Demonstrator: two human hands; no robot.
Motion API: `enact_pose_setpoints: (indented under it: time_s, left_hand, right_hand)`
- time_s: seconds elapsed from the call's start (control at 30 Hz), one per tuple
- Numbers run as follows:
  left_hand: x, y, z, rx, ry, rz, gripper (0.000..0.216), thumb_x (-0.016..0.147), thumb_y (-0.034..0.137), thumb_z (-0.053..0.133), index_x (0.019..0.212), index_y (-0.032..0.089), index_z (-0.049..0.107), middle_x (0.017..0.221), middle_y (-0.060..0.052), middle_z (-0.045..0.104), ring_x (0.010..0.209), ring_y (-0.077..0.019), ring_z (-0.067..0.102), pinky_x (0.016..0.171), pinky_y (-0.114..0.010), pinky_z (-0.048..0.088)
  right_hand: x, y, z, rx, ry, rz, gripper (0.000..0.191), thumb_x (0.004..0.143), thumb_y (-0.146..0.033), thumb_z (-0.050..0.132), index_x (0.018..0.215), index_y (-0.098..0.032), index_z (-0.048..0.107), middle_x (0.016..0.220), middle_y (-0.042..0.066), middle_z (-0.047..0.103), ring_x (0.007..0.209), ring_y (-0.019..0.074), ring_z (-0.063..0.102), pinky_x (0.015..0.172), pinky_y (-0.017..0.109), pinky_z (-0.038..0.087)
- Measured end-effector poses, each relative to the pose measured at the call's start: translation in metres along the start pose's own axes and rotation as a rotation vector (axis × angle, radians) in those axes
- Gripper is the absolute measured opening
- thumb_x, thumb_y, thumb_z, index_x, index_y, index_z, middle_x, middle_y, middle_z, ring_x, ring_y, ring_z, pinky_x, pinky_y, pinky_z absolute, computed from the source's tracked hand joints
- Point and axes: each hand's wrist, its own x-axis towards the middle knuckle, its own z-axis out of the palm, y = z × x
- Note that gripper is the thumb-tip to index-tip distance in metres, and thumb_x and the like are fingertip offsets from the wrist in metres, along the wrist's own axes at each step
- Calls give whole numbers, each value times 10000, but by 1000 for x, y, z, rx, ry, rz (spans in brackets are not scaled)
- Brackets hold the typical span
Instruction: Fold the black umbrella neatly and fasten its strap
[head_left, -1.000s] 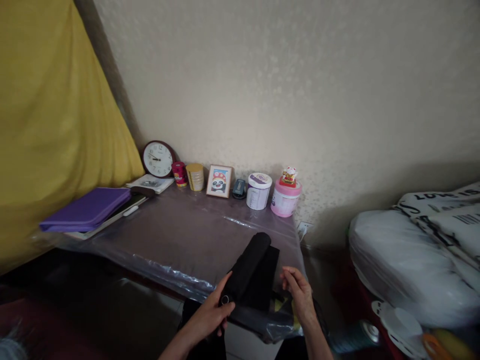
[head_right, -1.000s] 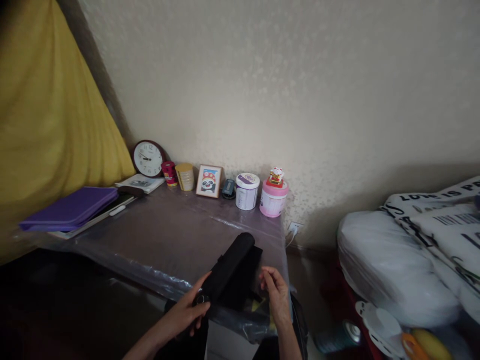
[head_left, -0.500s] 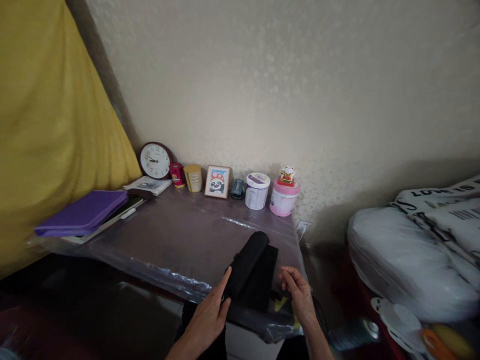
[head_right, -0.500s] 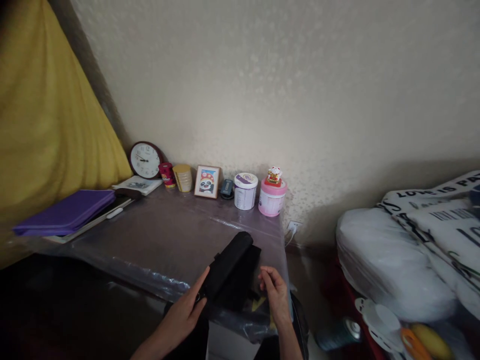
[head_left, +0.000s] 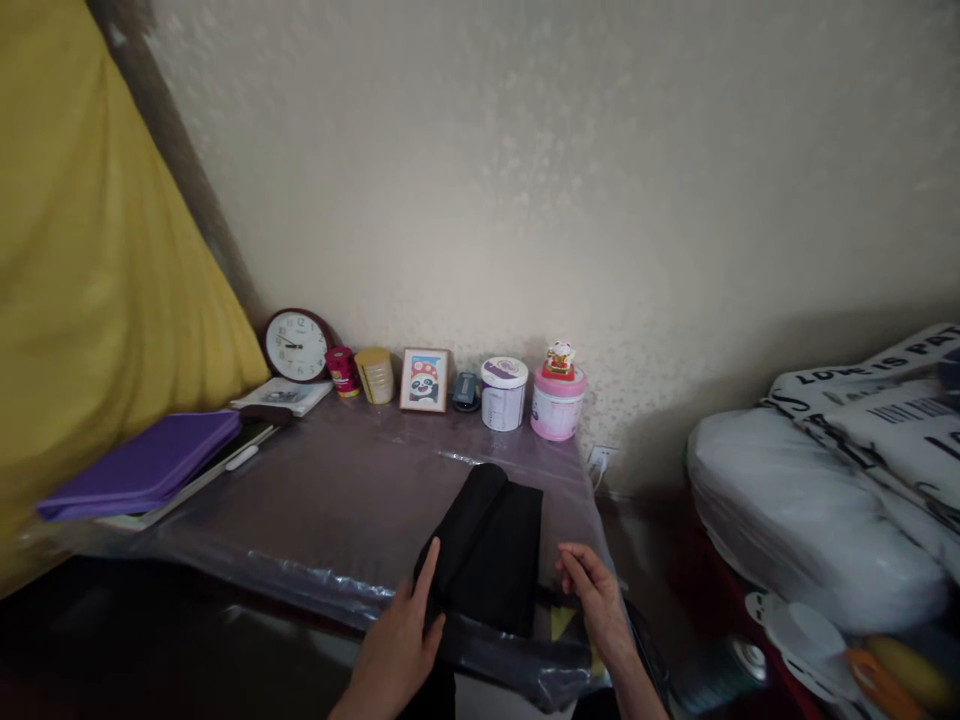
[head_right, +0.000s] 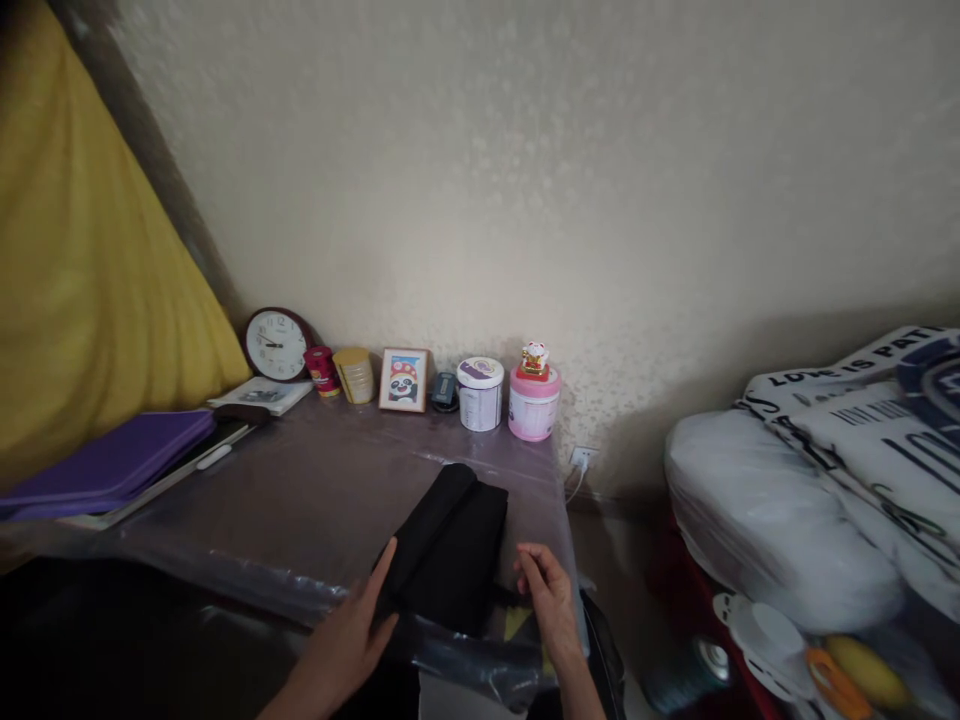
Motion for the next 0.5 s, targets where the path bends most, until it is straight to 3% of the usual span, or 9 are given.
enact_pose_setpoints:
  time_s: [0.07,0.17,0.23,0.3,0.4,0.5]
  left_hand:
    - [3,5,2,140,-22,-56,710,821,203,374,1360,296,-79,1177,-100,501,915,-185,580,722,-264,410]
    - [10,4,0,81,-39,-72,725,805,177,393,1366,275,-56,1106,-84,564,896,-165,591,724,-242,404]
    - [15,0,-5,-93,-47,-52,712,788,200,421,1371,267,18,987,-57,619,814,-149,608,692,-231,412]
    - [17,-2,-12,-326,-84,-63,691,778,243,429,1366,262,65,784,-13,640,606,-125,595,574,-220,420]
    - [18,2,-21,-698,-165,-100,685,752,321,455,1343,245,117,478,91,491,349,-90,429,378,-185,340]
    - [16,15,-28,-930,-250,-65,555,723,415,487,1204,175,352,445,109,417,311,-64,335,335,-184,307]
  right_hand:
    - [0,1,0,11,-6,-10,327,697,-482,581,857,-198,614,676,-12,552,534,112,456,514,220,367]
    - [0,0,0,24,-20,-22,322,697,-483,581,848,-200,614,668,-18,545,527,107,453,514,218,369]
    - [0,0,0,26,-21,-22,321,703,-480,577,855,-200,615,661,-18,546,533,110,456,520,219,374]
    - [0,1,-1,26,-14,-15,322,700,-477,583,858,-198,618,656,-15,553,536,115,462,516,221,378]
    - [2,5,-2,49,13,-10,332,666,-475,616,840,-193,627,630,-14,556,512,114,459,486,220,376]
    - [5,8,-2,144,42,11,325,637,-475,636,810,-200,634,602,-17,553,497,117,469,462,221,380]
